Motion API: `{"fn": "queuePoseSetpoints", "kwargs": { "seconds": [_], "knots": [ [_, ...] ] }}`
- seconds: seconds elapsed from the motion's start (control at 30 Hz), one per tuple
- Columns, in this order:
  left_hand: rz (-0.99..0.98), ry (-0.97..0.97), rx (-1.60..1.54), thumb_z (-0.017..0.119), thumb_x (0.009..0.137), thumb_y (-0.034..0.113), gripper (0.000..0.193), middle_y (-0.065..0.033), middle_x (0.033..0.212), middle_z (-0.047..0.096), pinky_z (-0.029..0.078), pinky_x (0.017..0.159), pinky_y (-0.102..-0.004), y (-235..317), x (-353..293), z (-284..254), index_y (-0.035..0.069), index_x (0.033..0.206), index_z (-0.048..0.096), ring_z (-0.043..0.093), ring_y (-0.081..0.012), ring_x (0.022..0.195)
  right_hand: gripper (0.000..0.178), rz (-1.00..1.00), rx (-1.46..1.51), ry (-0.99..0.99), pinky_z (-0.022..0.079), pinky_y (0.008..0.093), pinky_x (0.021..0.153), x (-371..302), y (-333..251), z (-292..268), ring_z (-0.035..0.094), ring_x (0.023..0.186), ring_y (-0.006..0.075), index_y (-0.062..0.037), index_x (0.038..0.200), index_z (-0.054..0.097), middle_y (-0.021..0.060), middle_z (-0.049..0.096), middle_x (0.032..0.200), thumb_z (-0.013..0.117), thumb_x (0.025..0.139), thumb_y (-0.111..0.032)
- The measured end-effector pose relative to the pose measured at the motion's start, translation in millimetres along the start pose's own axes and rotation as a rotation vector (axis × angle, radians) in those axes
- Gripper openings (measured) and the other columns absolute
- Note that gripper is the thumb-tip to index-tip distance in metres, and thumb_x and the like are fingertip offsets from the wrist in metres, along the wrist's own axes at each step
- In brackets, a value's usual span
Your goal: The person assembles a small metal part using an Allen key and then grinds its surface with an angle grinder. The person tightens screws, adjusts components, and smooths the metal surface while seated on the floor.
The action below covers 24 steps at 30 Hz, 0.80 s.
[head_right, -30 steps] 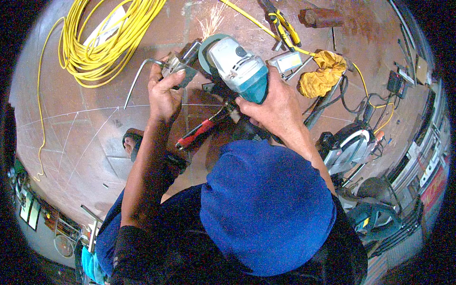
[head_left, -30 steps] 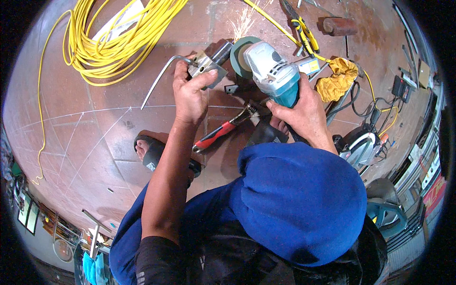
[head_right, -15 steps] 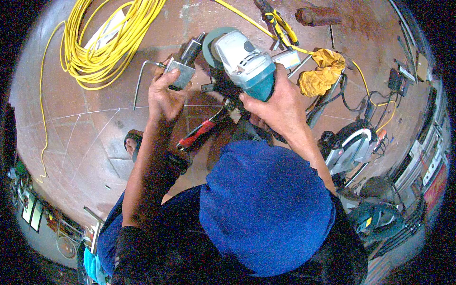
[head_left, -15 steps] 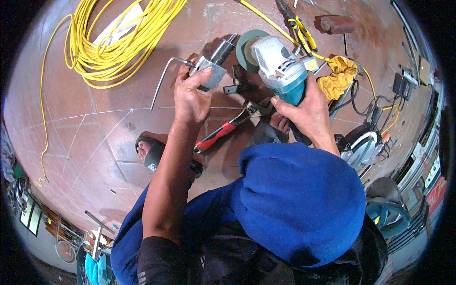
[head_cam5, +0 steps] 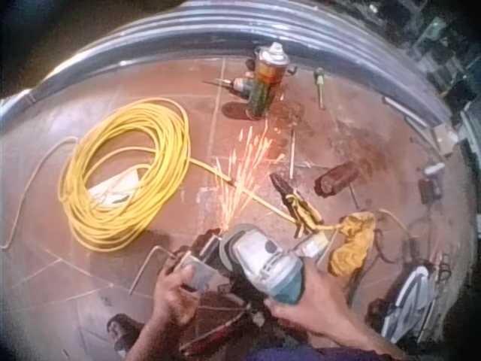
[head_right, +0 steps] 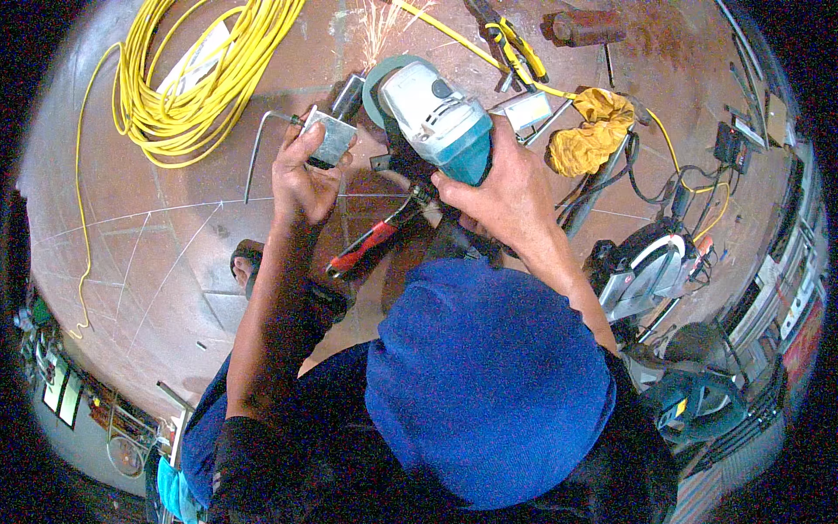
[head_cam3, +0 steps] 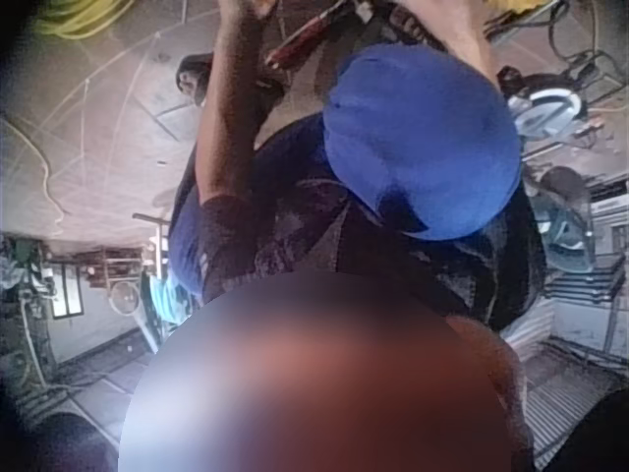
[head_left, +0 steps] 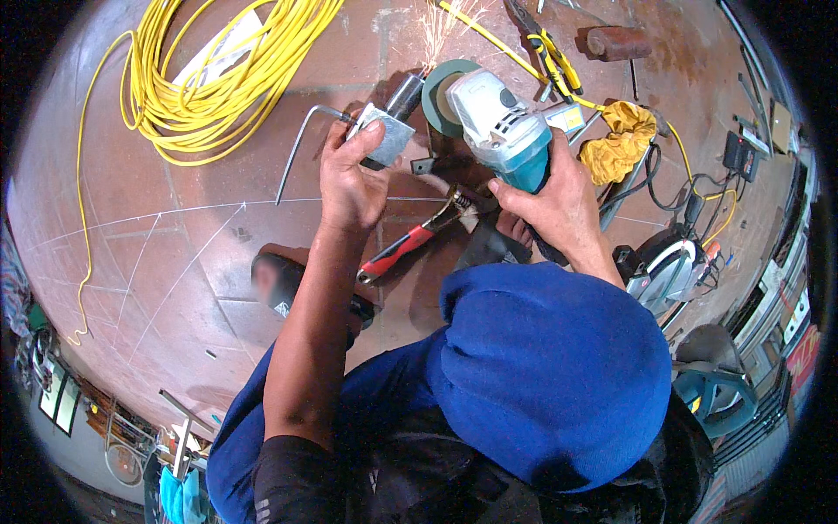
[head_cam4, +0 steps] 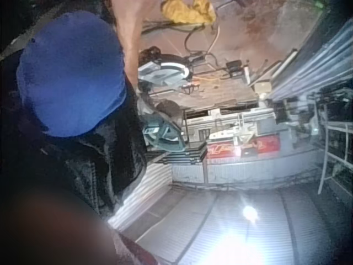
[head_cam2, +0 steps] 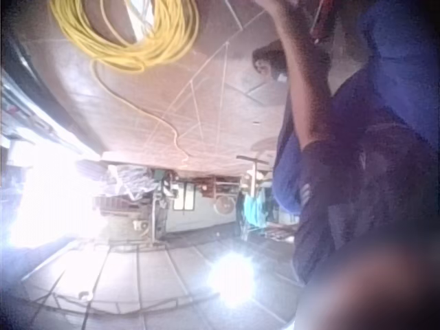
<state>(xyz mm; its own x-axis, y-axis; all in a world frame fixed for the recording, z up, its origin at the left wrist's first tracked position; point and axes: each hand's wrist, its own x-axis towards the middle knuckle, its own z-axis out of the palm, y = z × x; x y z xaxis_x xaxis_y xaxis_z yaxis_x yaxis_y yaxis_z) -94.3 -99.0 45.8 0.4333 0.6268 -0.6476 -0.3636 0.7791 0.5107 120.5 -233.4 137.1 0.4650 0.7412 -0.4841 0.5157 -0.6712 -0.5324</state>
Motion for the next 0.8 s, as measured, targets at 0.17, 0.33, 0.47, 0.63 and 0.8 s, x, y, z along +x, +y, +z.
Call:
{"fn": "queuePoseSetpoints", "kwargs": {
  "seconds": [0.17, 0.33, 0.47, 0.63, 0.8],
  "knots": [
    [-0.108, -0.006, -0.066, 0.068, 0.093, 0.029, 0.042, -0.0112, 0.101, 0.071, 0.057, 0.067, -0.0397, 5, -2, 0, 0.006, 0.126, 0.059, 0.071, -0.0293, 0.080, 0.077, -0.042, 0.000, 0.041, 0.059, 0.0487, 0.078, 2, 4, 2, 0.073, 0.087, 0.0436, 0.0056, 0.125, 0.051, 0.0277, 0.072, 0.095, 0.085, 0.072, -0.040],
    [-0.116, 0.030, -0.063, 0.068, 0.092, 0.031, 0.041, -0.0107, 0.099, 0.071, 0.056, 0.066, -0.0387, 5, -4, 3, 0.006, 0.123, 0.059, 0.071, -0.0298, 0.081, 0.074, -0.039, 0.067, 0.075, 0.059, 0.0486, 0.077, 0, 2, -1, 0.074, 0.085, 0.0428, 0.0038, 0.123, 0.052, 0.0263, 0.072, 0.095, 0.085, 0.073, -0.040],
    [0.012, 0.072, 0.090, 0.070, 0.091, 0.028, 0.041, -0.0104, 0.101, 0.071, 0.054, 0.067, -0.0377, -1, 0, 6, 0.005, 0.123, 0.058, 0.071, -0.0276, 0.086, 0.072, -0.045, 0.060, 0.074, 0.059, 0.0490, 0.078, 1, -2, -4, 0.073, 0.087, 0.0435, 0.0024, 0.120, 0.053, 0.0268, 0.072, 0.096, 0.085, 0.073, -0.041],
    [0.118, 0.080, 0.194, 0.073, 0.089, 0.022, 0.043, -0.0103, 0.103, 0.070, 0.054, 0.066, -0.0366, -5, 1, 7, 0.003, 0.124, 0.057, 0.071, -0.0249, 0.088, 0.072, -0.044, 0.020, 0.031, 0.058, 0.0495, 0.081, 7, -6, -4, 0.072, 0.093, 0.0448, 0.0025, 0.119, 0.053, 0.0286, 0.071, 0.099, 0.086, 0.072, -0.041],
    [0.049, 0.082, 0.118, 0.072, 0.091, 0.025, 0.043, -0.0089, 0.103, 0.070, 0.055, 0.066, -0.0356, -4, -2, 11, 0.005, 0.126, 0.057, 0.070, -0.0239, 0.084, 0.073, -0.027, 0.003, -0.004, 0.058, 0.0499, 0.082, 8, -7, -3, 0.072, 0.094, 0.0452, 0.0037, 0.119, 0.052, 0.0299, 0.071, 0.100, 0.086, 0.072, -0.041]
  ]
}}
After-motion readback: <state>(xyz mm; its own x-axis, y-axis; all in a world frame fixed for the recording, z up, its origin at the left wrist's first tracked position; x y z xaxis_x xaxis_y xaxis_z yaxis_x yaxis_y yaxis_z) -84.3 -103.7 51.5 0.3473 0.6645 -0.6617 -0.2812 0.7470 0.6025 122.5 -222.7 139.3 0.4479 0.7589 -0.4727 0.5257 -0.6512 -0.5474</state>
